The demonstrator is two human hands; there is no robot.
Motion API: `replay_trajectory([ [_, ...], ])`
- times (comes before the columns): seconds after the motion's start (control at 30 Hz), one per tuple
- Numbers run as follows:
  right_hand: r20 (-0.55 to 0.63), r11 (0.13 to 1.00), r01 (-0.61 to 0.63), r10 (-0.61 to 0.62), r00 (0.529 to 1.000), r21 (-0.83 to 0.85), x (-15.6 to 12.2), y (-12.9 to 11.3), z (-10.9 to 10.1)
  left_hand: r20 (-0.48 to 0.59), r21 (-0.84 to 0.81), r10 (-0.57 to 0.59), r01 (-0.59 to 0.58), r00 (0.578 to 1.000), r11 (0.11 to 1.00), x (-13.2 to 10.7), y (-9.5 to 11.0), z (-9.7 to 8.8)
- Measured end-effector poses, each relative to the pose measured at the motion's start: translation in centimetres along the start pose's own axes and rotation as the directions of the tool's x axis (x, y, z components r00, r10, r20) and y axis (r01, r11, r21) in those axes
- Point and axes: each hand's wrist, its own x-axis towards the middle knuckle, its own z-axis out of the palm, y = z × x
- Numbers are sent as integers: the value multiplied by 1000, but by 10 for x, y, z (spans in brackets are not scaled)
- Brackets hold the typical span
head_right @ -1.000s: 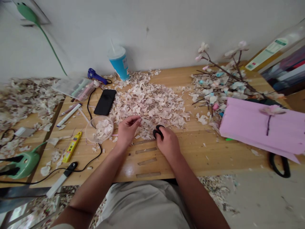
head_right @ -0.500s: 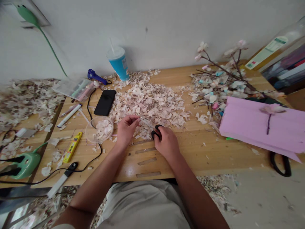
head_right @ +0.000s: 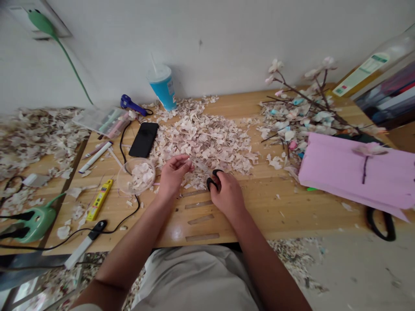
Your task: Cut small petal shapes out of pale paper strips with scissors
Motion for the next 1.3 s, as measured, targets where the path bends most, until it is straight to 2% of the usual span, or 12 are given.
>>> replay_trajectory([
  [0.1,28,1000,7,-6,1000,-12,1,-2,-2,17,60,11,-12,1000,998,-1,2,-1],
  [0.27,28,1000,7,-7,1000,-12,0,0,-2,59,298,78,-92,995,950,-1,3,-5],
  [0.53,19,1000,-12,12,1000,16,0,7,1,59,350,68,-84,996,933,-1,4,-5],
  [0.63,-6,998,-43,43,999,37,0,8,2,54,253,20,-33,998,967,0,2,-4],
  [0.8,-16,999,-26,26,1000,40,-1,0,0,-11,-85,-132,131,991,988,-1,-1,1],
  [0.9,4,999,28,-28,1000,-24,-1,-7,-2,-32,-207,-163,153,986,966,-5,-2,4],
  [1.0,25,996,57,-56,998,-67,-2,-9,-2,-37,-245,-156,143,987,959,-7,-2,7],
  [1.07,-3,998,54,-54,999,-12,-3,-8,-1,-24,-157,-114,109,993,982,-9,-2,7],
  [1.13,-93,994,23,-13,996,106,-4,-8,0,32,68,-38,36,999,997,-14,0,6],
  [1.17,-149,985,2,24,989,174,-4,-9,-1,74,211,4,-20,997,977,-19,2,6],
  [1.23,-256,947,-27,114,960,320,-4,-12,-3,198,450,64,-148,978,881,-32,6,6],
  [1.3,-338,883,-5,185,923,469,-4,-18,-7,351,546,56,-253,935,799,-48,11,6],
])
